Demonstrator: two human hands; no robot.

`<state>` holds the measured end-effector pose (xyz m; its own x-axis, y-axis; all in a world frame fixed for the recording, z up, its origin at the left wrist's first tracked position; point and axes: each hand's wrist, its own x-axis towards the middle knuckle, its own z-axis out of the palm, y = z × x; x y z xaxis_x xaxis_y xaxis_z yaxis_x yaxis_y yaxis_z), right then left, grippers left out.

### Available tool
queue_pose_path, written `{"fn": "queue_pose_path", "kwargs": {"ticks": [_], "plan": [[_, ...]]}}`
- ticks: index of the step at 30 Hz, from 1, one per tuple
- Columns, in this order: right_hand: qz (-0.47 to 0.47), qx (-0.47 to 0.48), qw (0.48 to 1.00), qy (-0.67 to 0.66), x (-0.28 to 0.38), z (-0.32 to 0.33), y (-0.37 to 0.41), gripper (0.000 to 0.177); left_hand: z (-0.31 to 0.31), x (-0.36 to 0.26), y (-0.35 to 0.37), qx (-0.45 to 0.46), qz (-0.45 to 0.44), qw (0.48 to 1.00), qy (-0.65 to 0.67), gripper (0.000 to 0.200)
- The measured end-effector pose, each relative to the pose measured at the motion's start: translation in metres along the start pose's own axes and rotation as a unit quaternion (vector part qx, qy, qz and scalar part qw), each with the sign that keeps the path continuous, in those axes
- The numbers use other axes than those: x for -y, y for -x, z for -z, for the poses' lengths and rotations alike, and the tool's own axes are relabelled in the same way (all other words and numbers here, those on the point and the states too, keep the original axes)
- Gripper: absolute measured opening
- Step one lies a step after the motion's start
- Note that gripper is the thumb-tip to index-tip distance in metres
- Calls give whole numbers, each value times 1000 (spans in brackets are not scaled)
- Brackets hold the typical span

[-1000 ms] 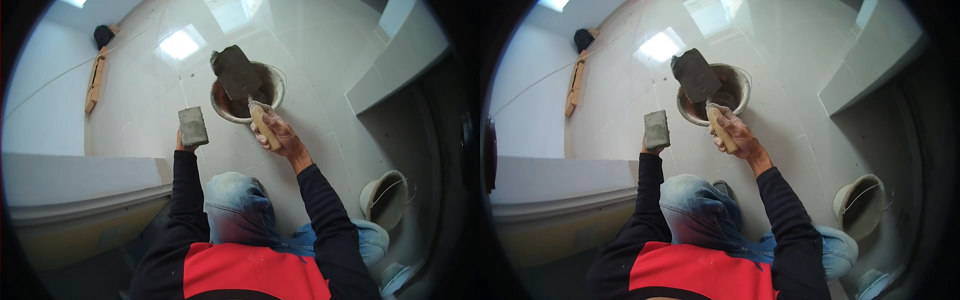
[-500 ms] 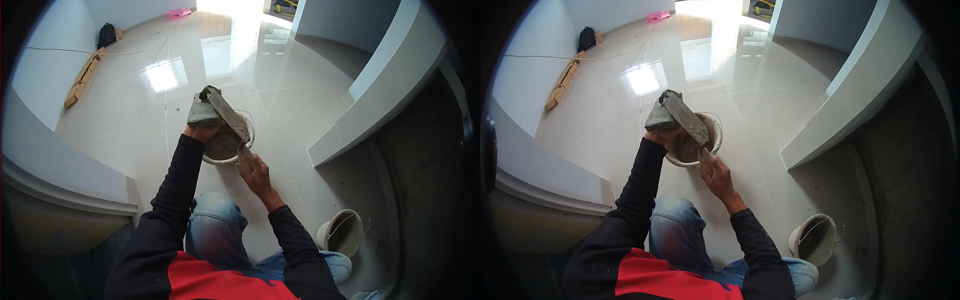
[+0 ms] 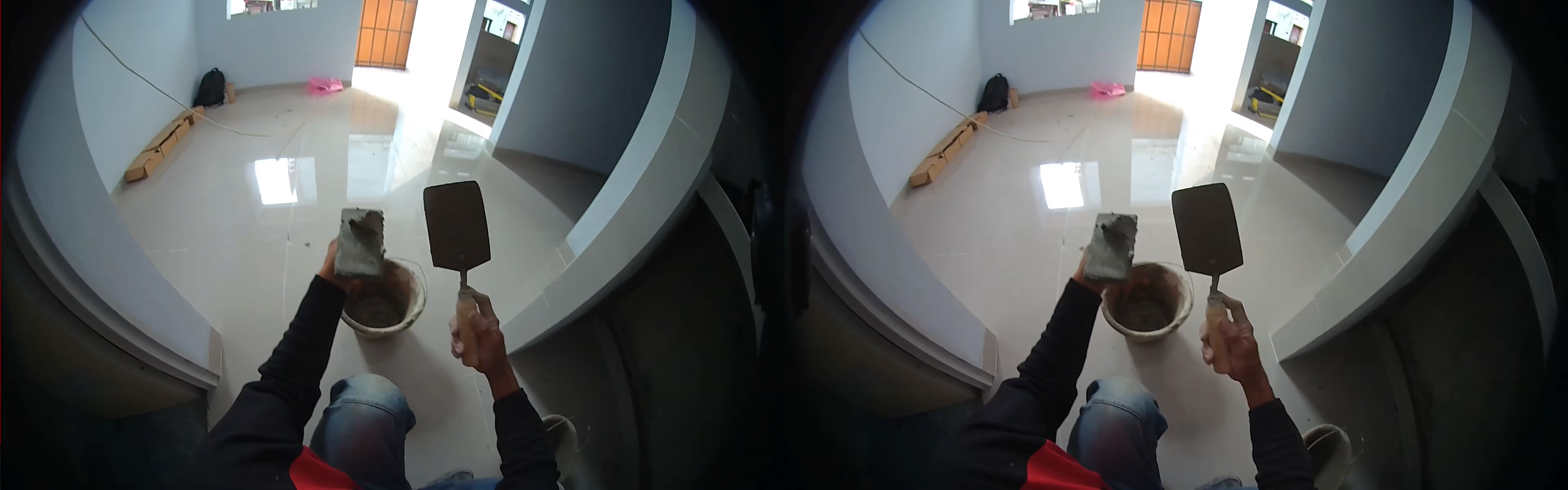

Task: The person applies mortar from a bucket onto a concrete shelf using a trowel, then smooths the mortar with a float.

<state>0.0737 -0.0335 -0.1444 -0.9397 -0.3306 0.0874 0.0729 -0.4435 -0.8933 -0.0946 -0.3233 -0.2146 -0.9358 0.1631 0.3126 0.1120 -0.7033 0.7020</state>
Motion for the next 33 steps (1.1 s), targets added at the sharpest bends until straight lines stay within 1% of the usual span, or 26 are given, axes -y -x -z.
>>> {"fn": "queue_pose_path", "kwargs": {"ticks": [1, 2, 3, 4, 5, 6, 7, 8, 9, 10, 11, 12, 13, 14, 16, 17, 18, 19, 20, 22, 25, 27, 28, 30, 31, 33], "plan": [[-19, 51, 996, -65, 8, 4, -5, 45, -12, -7, 10, 9, -23, 998, -52, 28], [-41, 80, 992, -94, 16, 2, -9, 45, -18, -11, 13, 4, 48, 992, 116, 30], [-65, 105, 985, -122, 21, 0, -13, 45, -7, -7, 10, 28, 71, 995, 68, 34], [-61, 111, 984, -123, 22, -2, -17, 45, -12, -11, 12, 3, 64, 997, 37, 34], [-106, 124, 983, -80, 23, -4, -19, 46, -18, -12, 14, -22, 58, 998, 9, 34], [-153, 133, 979, -37, 25, -4, -19, 47, 1, 7, 2, 28, -70, 978, -197, 35], [-156, 129, 979, -36, 27, 0, -18, 47, -1, 2, 4, 26, -67, 979, -193, 35], [-183, 132, 974, -28, 27, 6, -14, 47, -5, -10, 7, 26, -10, 996, -85, 36], [-212, 133, 968, -22, 30, 12, -9, 48, -5, -18, 6, 23, 49, 998, 28, 38], [-211, 111, 970, 41, 45, 11, 0, 49, 6, -12, -1, 48, 55, 995, 70, 42], [-203, 94, 973, 63, 56, 14, 8, 51, -22, -30, 8, 12, 78, 994, 77, 43], [-189, 78, 974, 95, 68, 13, 16, 52, -25, -33, 8, 28, 93, 989, 108, 43], [-175, 61, 974, 127, 78, 11, 24, 52, -17, -34, 6, 81, 113, 983, 124, 44], [-183, 46, 974, 127, 88, 10, 30, 52, -14, -31, 4, 83, 103, 984, 122, 43], [-137, 49, 965, 216, 106, 6, 38, 57, -22, -25, 3, 89, 102, 983, 127, 42], [-142, 37, 965, 217, 114, 1, 39, 57, -34, -28, 5, 73, 86, 991, 78, 35], [-115, 23, 960, 255, 120, -8, 37, 58, -42, -30, 7, 57, 68, 996, 29, 29], [-88, 11, 952, 292, 128, -14, 34, 59, -49, -28, 9, 60, 75, 995, 35, 29], [-98, 4, 942, 320, 138, -21, 30, 59, -56, -25, 11, 56, 78, 995, 35, 28], [-111, 9, 938, 328, 155, -21, 19, 58, -75, -19, 9, 50, 84, 995, 36, 28], [-128, 13, 928, 350, 165, -26, 4, 57, -79, -11, 8, 21, 96, 995, 32, 23], [-139, 28, 917, 373, 171, -27, -6, 55, -75, -7, 3, 58, 50, 995, -68, 20], [-142, 31, 916, 374, 173, -29, -10, 55, -75, -8, 2, 54, 48, 995, -67, 20], [-179, 41, 891, 414, 176, -35, -17, 51, -80, -12, -2, 45, 69, 996, -35, 34], [-179, 42, 891, 416, 176, -35, -21, 51, -83, -15, -4, 45, 67, 996, -34, 34], [-163, 27, 864, 476, 172, -34, -27, 48, -89, -18, -7, 42, 44, 995, -82, 33]]}}
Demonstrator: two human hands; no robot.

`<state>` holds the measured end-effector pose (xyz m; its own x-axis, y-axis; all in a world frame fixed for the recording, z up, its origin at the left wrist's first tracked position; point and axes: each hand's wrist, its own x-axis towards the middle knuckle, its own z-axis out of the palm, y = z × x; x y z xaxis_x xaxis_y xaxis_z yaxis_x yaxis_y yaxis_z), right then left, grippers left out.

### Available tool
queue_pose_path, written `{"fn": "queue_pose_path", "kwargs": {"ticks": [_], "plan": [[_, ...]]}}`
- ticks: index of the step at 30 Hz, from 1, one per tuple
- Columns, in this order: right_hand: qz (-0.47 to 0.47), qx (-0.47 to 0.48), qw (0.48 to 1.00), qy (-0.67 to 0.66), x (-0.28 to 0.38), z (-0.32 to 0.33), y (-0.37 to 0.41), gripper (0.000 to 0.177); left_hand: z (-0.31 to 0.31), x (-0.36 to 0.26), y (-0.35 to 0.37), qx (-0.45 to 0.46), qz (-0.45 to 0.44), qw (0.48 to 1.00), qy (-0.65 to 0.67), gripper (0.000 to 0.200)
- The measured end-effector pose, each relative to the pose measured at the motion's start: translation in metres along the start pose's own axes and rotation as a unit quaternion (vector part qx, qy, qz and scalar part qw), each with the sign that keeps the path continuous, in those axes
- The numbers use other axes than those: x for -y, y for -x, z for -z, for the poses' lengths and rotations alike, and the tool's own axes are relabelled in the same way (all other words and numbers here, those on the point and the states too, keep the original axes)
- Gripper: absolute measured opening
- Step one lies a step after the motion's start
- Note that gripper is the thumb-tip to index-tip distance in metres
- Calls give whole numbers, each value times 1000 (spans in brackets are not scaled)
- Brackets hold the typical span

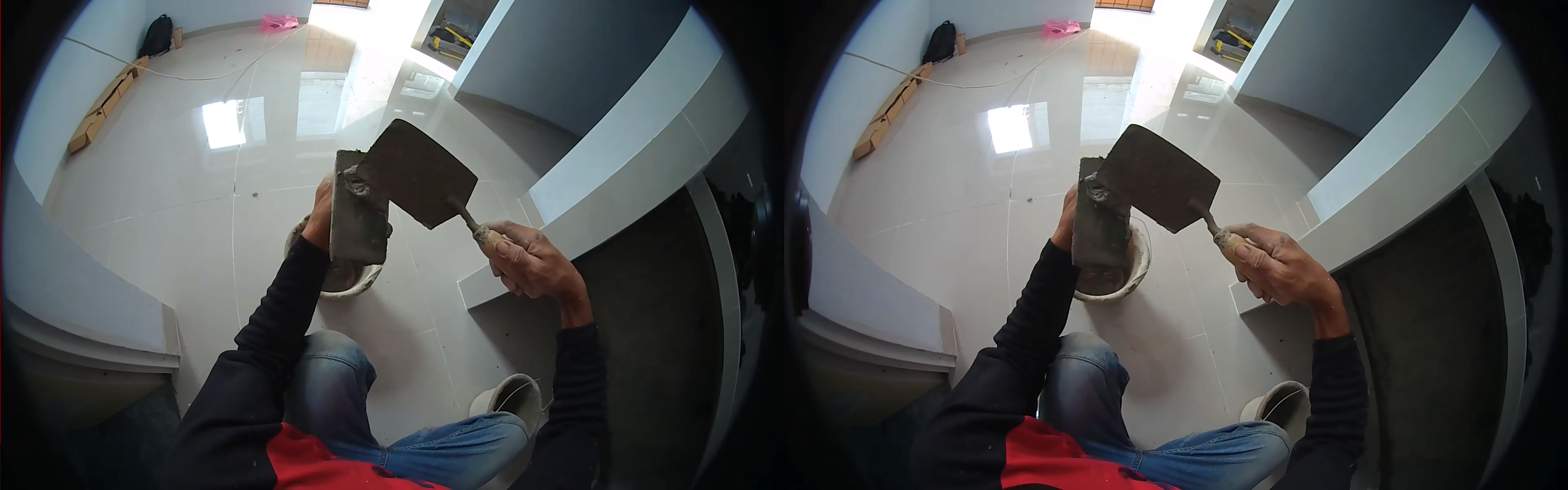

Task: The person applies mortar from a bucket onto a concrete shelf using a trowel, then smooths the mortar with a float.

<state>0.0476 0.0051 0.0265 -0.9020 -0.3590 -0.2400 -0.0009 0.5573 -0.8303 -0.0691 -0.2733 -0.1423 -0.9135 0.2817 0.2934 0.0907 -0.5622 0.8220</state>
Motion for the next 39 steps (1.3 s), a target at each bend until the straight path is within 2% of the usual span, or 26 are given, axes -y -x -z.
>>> {"fn": "queue_pose_path", "kwargs": {"ticks": [1, 3, 4, 5, 6, 7, 8, 10, 14, 16, 17, 18, 20, 21, 22, 24, 26, 28, 30, 32, 33, 36, 37, 38, 39], "plan": [[3, -1, 1000, 3, -2, 2, -2, 48, -1, 3, -4, 1, -4, 1000, 0, 33], [46, -53, 992, 106, -10, 3, -5, 40, -3, 9, -12, -44, -149, 967, -204, 31], [47, -57, 992, 107, -21, 2, -9, 40, -4, 8, -19, -41, -151, 966, -204, 31], [179, -121, 955, 204, -36, -1, -16, 39, -5, 5, -26, 26, -132, 991, 24, 31], [304, -181, 887, 297, -46, -3, -19, 39, -10, 3, -32, 91, -105, 958, 252, 31], [304, -199, 874, 322, -49, -7, -19, 43, -26, -11, -29, 23, -98, 971, 215, 30], [303, -201, 873, 324, -54, -9, -21, 43, -32, -12, -30, 2, -100, 973, 210, 30], [350, -248, 827, 363, -67, -13, -26, 44, -37, -18, -29, 16, -135, 980, 143, 30], [372, -317, 797, 355, -80, -19, -34, 48, -57, -24, -23, -2, -137, 980, 143, 29], [383, -341, 778, 362, -82, -16, -36, 49, -70, -32, -12, -40, -141, 987, 63, 28], [394, -362, 759, 371, -82, -15, -35, 50, -60, -20, -19, 27, -176, 980, 87, 29], [396, -364, 757, 372, -85, -13, -34, 50, -60, -16, -19, 29, -178, 980, 87, 29], [393, -399, 730, 391, -88, -11, -31, 50, -67, -16, -17, -30, -53, 991, 123, 32], [394, -403, 728, 392, -89, -10, -30, 50, -59, -2, -24, 16, -53, 979, 198, 30], [399, -395, 731, 388, -90, -11, -26, 50, -50, 12, -29, 18, -51, 979, 199, 30], [397, -384, 739, 386, -88, -15, -16, 49, -42, 34, -31, -5, 36, 988, 148, 28], [375, -322, 797, 346, -80, -20, -3, 47, -56, 24, -10, 3, 66, 977, 205, 28], [336, -295, 826, 343, -76, -23, 6, 46, -46, 40, -3, 11, 133, 944, 303, 33], [333, -303, 830, 329, -79, -24, 9, 46, -39, 45, 3, 118, 184, 865, 451, 39], [277, -311, 852, 317, -79, -27, 13, 45, -21, 57, 3, 139, 184, 851, 472, 43], [290, -313, 846, 320, -76, -26, 10, 45, -10, 64, -3, 234, 124, 877, 401, 40], [300, -305, 849, 310, -88, -35, 9, 45, 25, 76, 2, 152, 127, 908, 370, 40], [308, -297, 851, 306, -89, -35, 5, 44, 15, 70, 2, 236, 79, 875, 416, 41], [312, -296, 849, 306, -93, -37, 5, 44, 18, 68, 6, 236, 75, 876, 414, 41], [303, -282, 858, 304, -101, -40, 5, 43, 25, 64, 8, 93, 98, 928, 348, 42]]}}
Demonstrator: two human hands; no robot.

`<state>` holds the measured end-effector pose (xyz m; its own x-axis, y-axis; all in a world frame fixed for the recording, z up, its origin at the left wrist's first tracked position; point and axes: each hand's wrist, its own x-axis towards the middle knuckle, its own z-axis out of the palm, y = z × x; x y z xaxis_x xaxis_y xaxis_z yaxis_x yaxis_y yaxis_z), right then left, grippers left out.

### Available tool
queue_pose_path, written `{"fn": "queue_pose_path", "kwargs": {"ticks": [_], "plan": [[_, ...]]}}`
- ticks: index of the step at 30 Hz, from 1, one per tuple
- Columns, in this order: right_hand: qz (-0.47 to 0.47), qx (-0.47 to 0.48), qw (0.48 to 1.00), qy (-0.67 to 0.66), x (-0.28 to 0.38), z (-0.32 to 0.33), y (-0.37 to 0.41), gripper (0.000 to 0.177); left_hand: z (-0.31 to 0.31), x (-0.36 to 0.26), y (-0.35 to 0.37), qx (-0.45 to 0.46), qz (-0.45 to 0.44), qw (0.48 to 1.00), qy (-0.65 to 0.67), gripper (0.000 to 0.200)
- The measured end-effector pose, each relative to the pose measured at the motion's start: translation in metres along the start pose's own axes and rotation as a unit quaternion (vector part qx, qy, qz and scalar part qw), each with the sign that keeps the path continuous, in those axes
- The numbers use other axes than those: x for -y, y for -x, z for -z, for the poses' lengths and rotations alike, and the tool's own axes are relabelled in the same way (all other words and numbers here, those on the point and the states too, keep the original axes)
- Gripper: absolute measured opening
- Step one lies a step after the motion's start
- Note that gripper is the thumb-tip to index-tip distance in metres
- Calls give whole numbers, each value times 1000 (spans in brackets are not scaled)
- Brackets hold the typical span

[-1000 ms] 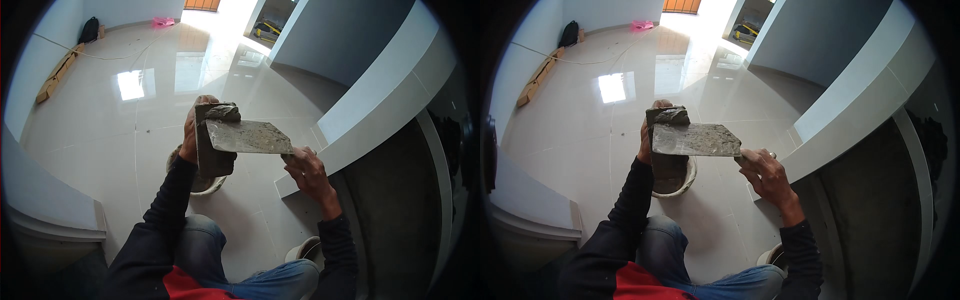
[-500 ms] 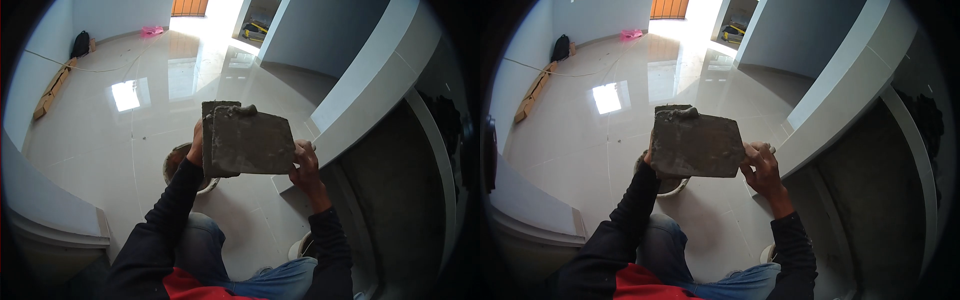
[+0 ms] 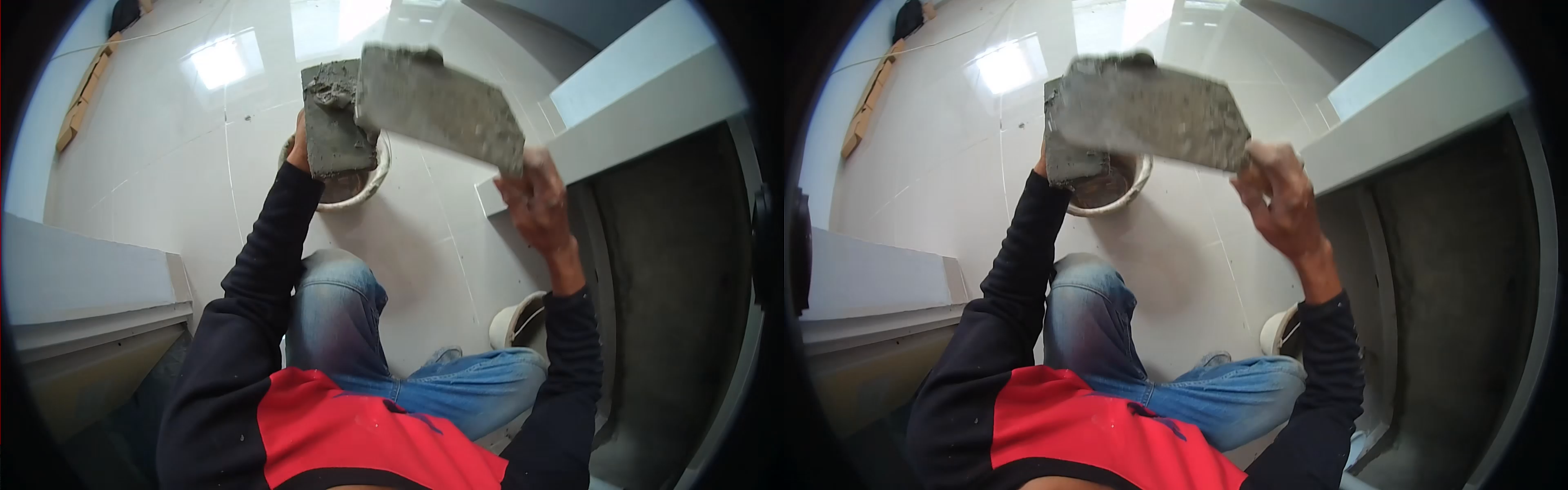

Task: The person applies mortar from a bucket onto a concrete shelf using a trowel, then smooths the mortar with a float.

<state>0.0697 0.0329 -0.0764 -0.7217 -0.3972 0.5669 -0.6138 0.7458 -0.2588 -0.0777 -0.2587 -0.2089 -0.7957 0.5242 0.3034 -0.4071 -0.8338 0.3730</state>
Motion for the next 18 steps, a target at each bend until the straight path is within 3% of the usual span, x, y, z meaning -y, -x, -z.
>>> {"fn": "queue_pose_path", "kwargs": {"ticks": [1, 3, 5, 6, 9, 10, 11, 12, 13, 14, 17, 18], "plan": [[-4, 19, 1000, -5, -1, -4, 5, 43, 6, -8, 3, -153, -32, 986, -59, 42], [49, 19, 999, -11, 2, -14, 10, 42, 33, -22, 1, -125, -59, 986, -93, 43], [34, 45, 998, -35, 8, -25, 16, 44, 24, -29, 0, -28, -76, 996, -34, 43], [33, 50, 997, -42, 10, -32, 18, 45, 17, -28, -3, 66, -51, 996, 33, 43], [48, 49, 996, -52, 7, -52, 15, 46, -14, -30, -4, 109, 4, 985, 132, 43], [43, 56, 997, -40, 4, -57, 15, 47, -11, -30, -3, 56, -35, 996, 62, 40], [38, 63, 997, -28, 1, -60, 14, 47, -3, -31, -4, 60, -37, 996, 62, 40], [24, 56, 998, -33, 0, -63, 12, 47, 5, -32, -6, -22, -110, 957, -268, 37], [26, 55, 998, -31, -2, -65, 8, 47, 7, -33, -8, -103, -171, 801, -565, 35], [28, 47, 998, -33, -4, -66, 4, 47, -36, -33, -1, -78, -135, 948, -279, 26], [29, 40, 998, -42, -8, -66, -6, 47, -88, -26, -8, -110, -202, 937, -262, 21], [26, 46, 997, -51, -8, -67, -9, 46, -107, -23, -14, -133, -196, 961, -143, 18]]}}
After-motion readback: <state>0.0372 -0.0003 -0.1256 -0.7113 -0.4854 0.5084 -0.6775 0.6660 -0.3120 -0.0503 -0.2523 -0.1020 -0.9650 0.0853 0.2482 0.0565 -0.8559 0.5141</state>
